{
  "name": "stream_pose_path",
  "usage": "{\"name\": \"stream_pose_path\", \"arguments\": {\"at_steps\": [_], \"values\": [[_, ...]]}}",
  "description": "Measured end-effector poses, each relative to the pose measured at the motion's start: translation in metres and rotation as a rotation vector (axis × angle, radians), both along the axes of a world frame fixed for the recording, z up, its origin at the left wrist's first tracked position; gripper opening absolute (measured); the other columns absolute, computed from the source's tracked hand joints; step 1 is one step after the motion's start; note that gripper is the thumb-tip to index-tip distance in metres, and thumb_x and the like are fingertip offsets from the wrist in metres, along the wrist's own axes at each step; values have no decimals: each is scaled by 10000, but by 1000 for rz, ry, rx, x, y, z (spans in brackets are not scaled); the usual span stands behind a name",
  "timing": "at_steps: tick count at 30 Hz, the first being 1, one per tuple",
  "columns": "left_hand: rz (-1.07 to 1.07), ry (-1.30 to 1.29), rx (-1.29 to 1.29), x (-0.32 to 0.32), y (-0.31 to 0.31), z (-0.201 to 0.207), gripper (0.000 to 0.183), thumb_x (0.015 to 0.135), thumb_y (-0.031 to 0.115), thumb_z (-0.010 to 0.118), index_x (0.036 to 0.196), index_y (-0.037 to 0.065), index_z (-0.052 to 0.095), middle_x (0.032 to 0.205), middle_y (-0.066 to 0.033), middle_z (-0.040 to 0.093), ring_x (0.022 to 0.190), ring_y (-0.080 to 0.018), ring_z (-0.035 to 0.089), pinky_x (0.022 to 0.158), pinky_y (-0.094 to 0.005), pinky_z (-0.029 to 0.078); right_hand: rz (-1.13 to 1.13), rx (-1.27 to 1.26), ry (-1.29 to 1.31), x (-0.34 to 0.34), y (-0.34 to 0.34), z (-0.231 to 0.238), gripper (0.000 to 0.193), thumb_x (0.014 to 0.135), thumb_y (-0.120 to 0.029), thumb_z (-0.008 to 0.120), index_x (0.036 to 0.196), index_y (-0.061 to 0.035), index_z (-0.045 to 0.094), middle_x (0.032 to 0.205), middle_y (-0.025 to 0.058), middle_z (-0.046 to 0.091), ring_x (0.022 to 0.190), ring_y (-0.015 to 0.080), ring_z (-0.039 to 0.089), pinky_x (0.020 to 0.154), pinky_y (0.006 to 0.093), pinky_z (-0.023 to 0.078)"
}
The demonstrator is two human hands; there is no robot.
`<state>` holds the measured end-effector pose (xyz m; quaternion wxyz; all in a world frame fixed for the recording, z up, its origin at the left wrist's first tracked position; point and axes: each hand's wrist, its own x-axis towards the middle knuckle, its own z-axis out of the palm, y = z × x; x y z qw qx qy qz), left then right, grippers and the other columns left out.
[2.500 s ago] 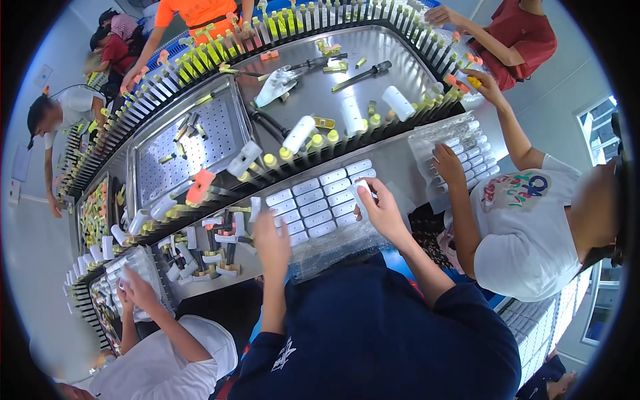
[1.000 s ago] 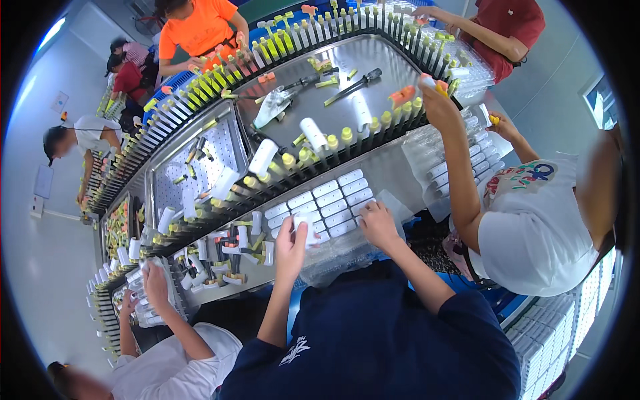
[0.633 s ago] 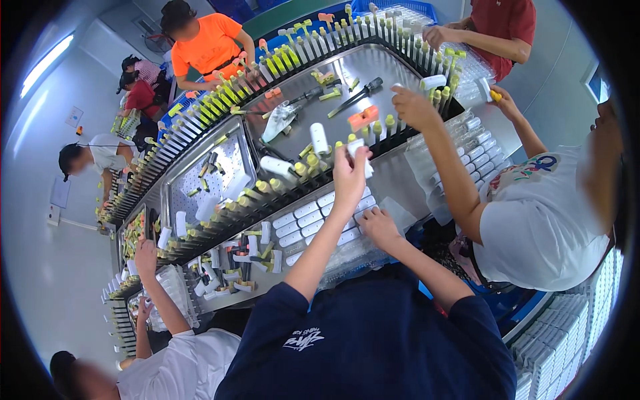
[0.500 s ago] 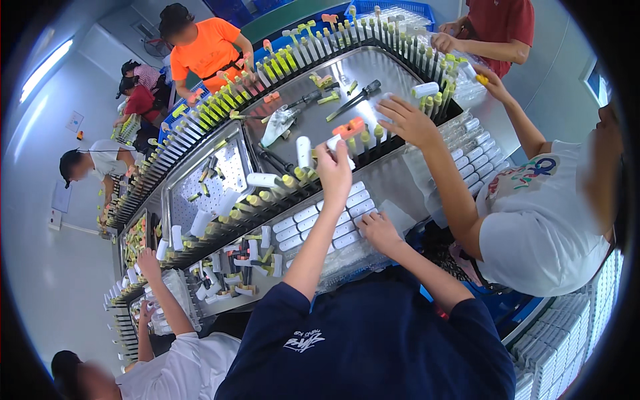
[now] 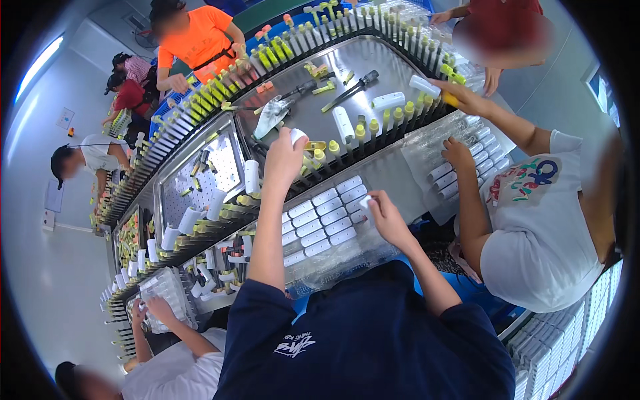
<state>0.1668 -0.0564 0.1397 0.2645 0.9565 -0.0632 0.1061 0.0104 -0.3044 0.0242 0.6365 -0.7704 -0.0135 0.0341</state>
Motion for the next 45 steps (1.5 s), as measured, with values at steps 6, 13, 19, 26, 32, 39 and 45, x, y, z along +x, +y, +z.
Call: {"name": "stream_pose_path", "arguments": {"at_steps": [6,13,19,26,32,39,45], "values": [[218,-150,333,-21,20,-19,423,965,410,750,1113,57,570,930,-184,742,815,-424,749,685,-542,573,-60,583,378,8,7,14,415,1179,-361,481,1295,16,609,950,66,682,757,136,660,714,299,533],[326,40,346,-53,65,-8,442,943,353,783,1212,57,596,1116,-221,737,1052,-436,731,861,-556,581,-53,631,308,17,28,30,419,1171,-399,499,1226,-8,639,939,54,681,757,126,656,686,273,523],[341,-651,274,-145,81,-61,492,927,161,749,1374,19,600,1468,-197,551,1429,-424,482,1209,-643,335,-459,4,-368,64,-14,76,308,1116,-254,635,1277,7,659,1073,91,732,888,143,683,763,284,515],[163,-142,-20,-259,85,-149,397,940,92,711,1308,-14,606,1336,-218,608,1316,-434,538,1125,-554,424,-421,-929,-708,171,-59,131,372,1023,-280,716,1292,-25,680,1194,196,747,1093,442,698,935,496,552],[150,2,-17,-282,94,-165,370,914,93,732,1256,-22,649,1247,-219,655,1217,-424,593,1058,-513,484,-380,-1284,-580,208,9,89,381,979,-392,736,1194,-90,647,1046,116,747,953,400,737,783,538,580],[25,10,15,-286,92,-165,365,910,100,738,1257,15,660,1245,-185,663,1195,-399,608,1049,-496,495,-300,-1346,-750,183,70,93,484,910,-449,798,1240,-137,632,1115,54,710,1094,307,707,921,574,540],[5,64,103,-266,91,-183,322,924,134,739,1229,57,673,1237,-130,657,1194,-348,611,1037,-488,496,-116,-1099,-851,138,97,79,847,920,-317,792,1644,-114,401,1631,154,477,1556,362,401,1218,716,293]]}}
